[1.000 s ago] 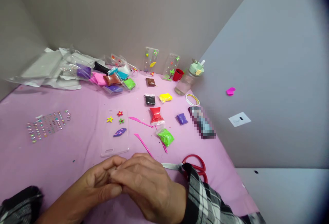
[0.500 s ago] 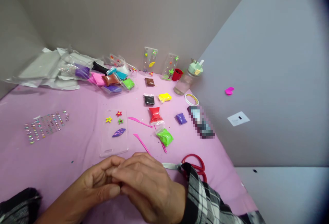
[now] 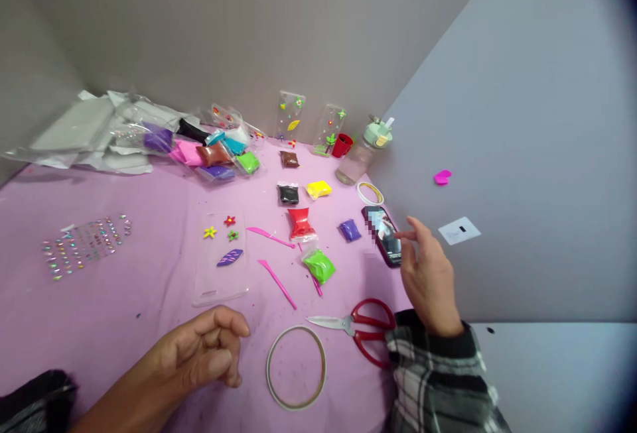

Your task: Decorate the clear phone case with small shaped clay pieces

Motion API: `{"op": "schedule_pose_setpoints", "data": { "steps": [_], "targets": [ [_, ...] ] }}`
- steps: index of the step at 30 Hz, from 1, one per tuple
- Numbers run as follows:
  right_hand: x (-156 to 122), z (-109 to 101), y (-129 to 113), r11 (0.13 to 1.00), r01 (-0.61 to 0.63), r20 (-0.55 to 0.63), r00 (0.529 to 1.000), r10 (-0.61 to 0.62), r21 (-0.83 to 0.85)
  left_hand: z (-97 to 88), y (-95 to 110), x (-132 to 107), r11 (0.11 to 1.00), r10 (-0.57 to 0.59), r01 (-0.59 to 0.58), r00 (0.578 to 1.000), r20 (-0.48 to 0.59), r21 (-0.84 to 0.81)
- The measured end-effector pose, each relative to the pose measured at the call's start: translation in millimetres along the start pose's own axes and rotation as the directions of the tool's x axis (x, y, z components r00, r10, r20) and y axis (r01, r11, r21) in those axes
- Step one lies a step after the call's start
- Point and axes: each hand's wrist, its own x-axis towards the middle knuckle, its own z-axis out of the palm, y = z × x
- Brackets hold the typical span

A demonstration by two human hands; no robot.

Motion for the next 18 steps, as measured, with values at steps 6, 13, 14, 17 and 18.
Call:
{"op": "schedule_pose_setpoints", "data": {
  "steps": [6,13,14,17,18],
  "targets": [
    [29.0,43.3,40.5,0.984,0.09,0.222,0.974,-0.055,-0.154,-2.2,-5.5,-1.6,1.0,0.003,-0.003,1.0,-0.01,0.013],
    [1.8,23.1,-55.9,0.885,0.394,0.12,0.894,-0.432,0.248,-5.6,-8.1,0.1,0.999,0.029,-0.032,0.997,-0.075,-0.033],
    [-10.0,13.5,-77.0,0.801,0.467,0.089,0.842,-0.532,0.374,-6.0,-8.5,0.6,0.998,0.037,-0.04,0.997,-0.062,-0.038],
    [-44.2,-6.6,-133.7,0.568,0.573,0.064,0.669,-0.741,0.59,-7.8,-9.8,4.9,0.998,0.022,-0.025,0.999,-0.031,-0.066],
    [-52.8,-8.3,-147.8,0.526,0.586,0.049,0.638,-0.768,0.617,-8.8,-10.1,7.2,0.997,0.023,-0.025,0.999,-0.029,-0.069]
  ]
}}
